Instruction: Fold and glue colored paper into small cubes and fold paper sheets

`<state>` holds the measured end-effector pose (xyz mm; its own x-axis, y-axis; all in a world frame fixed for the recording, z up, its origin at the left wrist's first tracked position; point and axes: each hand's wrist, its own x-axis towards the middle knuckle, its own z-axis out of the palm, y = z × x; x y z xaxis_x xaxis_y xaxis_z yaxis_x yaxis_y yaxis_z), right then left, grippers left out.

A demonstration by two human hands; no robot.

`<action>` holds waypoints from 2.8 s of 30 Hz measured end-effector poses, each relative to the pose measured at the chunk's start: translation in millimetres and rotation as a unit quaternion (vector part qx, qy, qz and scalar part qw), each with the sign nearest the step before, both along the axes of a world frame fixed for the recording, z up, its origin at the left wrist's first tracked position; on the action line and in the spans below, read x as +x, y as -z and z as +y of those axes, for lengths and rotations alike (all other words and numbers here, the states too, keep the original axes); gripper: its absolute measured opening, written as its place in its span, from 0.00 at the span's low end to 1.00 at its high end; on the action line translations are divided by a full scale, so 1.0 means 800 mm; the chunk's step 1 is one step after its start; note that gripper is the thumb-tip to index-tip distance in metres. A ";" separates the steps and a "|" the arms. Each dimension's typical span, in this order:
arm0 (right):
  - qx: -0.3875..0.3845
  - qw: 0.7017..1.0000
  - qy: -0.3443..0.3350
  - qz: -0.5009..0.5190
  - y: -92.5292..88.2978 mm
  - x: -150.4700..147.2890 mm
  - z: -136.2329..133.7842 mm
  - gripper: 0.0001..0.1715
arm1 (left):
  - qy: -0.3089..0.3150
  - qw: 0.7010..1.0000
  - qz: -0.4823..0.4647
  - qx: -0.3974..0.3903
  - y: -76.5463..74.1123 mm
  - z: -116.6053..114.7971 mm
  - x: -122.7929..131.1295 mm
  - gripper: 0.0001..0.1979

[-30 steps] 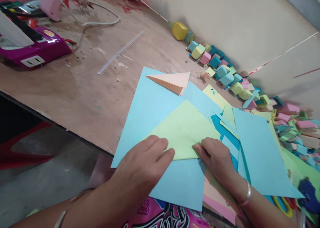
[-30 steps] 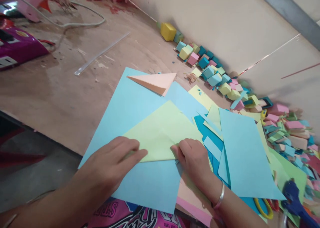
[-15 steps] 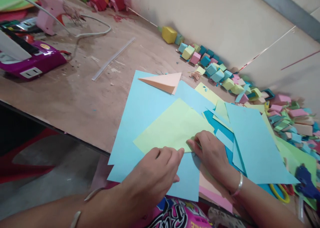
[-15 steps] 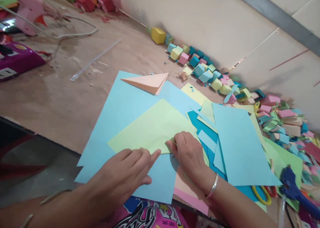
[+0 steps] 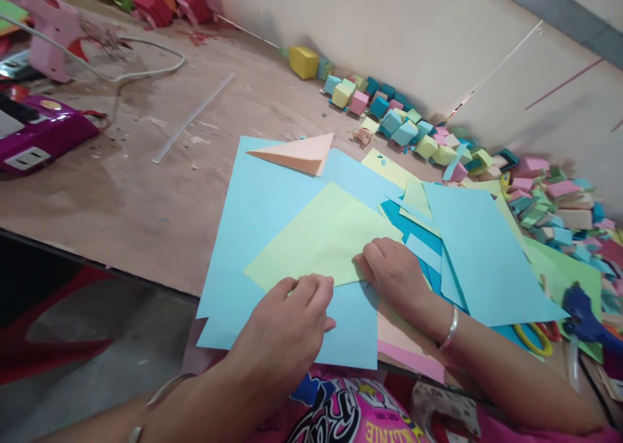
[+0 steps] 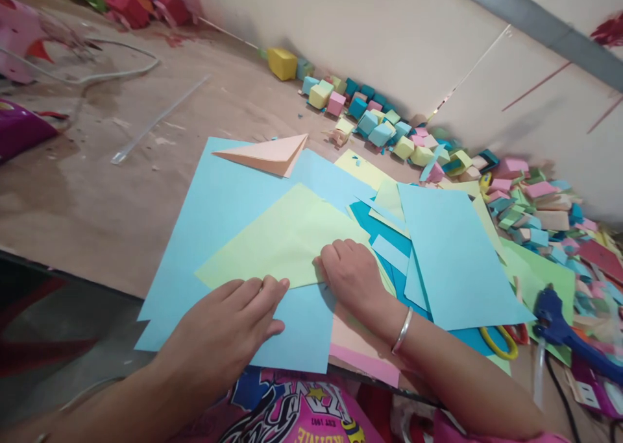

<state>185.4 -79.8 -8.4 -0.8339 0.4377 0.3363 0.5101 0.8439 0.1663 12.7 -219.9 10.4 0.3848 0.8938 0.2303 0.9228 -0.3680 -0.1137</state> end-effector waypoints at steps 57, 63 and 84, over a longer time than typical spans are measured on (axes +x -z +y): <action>-0.169 0.976 0.046 -0.126 -0.034 0.008 0.003 0.28 | 0.023 0.997 -0.070 -0.030 0.016 0.015 -0.008 0.21; -0.213 0.963 0.072 -0.152 -0.050 0.019 0.015 0.23 | 0.026 0.996 -0.083 -0.025 0.017 0.016 -0.011 0.20; 0.031 0.989 -0.073 -0.122 -0.043 0.030 -0.039 0.11 | -0.025 0.992 -0.121 0.029 0.007 0.030 0.009 0.10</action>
<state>209.7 -110.9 26.0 -0.9465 0.2907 0.1400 0.3212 0.8901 0.3233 20.2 -195.7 4.7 0.2677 0.8927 0.3626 0.9426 -0.3207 0.0935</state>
